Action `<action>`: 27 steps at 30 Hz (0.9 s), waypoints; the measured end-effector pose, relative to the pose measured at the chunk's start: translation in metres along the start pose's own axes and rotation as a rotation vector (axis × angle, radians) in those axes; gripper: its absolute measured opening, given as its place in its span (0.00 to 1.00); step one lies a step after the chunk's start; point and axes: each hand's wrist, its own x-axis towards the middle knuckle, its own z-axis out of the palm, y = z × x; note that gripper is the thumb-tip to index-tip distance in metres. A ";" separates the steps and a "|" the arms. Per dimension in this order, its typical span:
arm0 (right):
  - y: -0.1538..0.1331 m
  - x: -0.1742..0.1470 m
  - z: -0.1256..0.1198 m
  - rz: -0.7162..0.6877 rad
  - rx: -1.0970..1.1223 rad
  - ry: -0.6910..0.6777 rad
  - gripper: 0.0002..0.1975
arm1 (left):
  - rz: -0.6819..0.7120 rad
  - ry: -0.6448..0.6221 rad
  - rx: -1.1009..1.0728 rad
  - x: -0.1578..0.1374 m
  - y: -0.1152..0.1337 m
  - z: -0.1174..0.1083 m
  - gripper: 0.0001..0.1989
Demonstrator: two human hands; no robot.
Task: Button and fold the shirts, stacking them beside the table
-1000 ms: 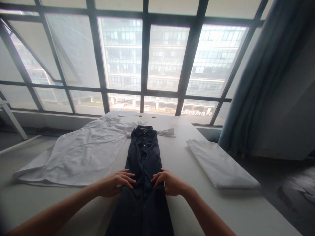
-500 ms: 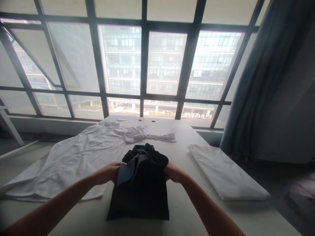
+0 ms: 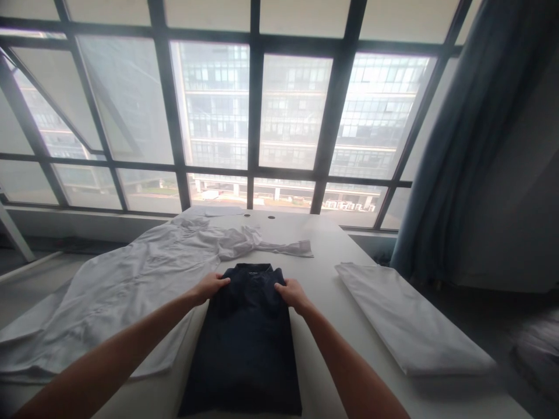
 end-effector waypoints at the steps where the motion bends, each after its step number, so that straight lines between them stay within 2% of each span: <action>1: 0.000 0.001 -0.001 -0.037 0.032 0.007 0.09 | 0.010 0.010 -0.035 0.004 -0.001 -0.001 0.21; 4: 0.002 0.003 -0.005 -0.152 0.030 0.051 0.10 | 0.022 0.040 -0.086 0.011 -0.006 -0.005 0.18; 7: 0.005 0.003 -0.006 -0.203 -0.181 0.167 0.13 | 0.018 0.068 -0.074 0.012 -0.014 -0.009 0.15; 9: 0.005 -0.002 -0.005 -0.192 -0.314 0.222 0.19 | 0.030 0.096 -0.004 0.008 -0.016 -0.011 0.14; 11: 0.003 -0.012 -0.004 -0.201 -0.415 0.271 0.25 | 0.107 0.183 0.167 -0.002 -0.014 -0.012 0.17; 13: -0.002 -0.031 0.001 -0.282 -0.543 0.328 0.30 | 0.270 0.313 0.441 -0.021 -0.007 -0.008 0.23; 15: -0.008 -0.055 0.010 -0.378 -0.692 0.345 0.31 | 0.460 0.366 0.703 -0.047 0.000 0.002 0.25; 16: -0.010 -0.069 0.016 -0.413 -0.757 0.327 0.31 | 0.545 0.333 0.801 -0.062 0.001 0.011 0.24; 18: -0.011 -0.095 0.032 -0.442 -0.840 0.249 0.30 | 0.679 0.158 0.905 -0.093 -0.001 0.030 0.22; 21: 0.001 -0.128 0.055 -0.443 -0.882 0.106 0.30 | 0.777 -0.082 0.940 -0.129 -0.022 0.055 0.26; 24: 0.020 -0.149 0.067 -0.454 -0.910 0.010 0.31 | 0.767 -0.163 0.955 -0.148 -0.050 0.064 0.32; 27: 0.034 -0.158 0.067 -0.471 -0.927 -0.029 0.35 | 0.731 -0.143 0.973 -0.154 -0.070 0.061 0.37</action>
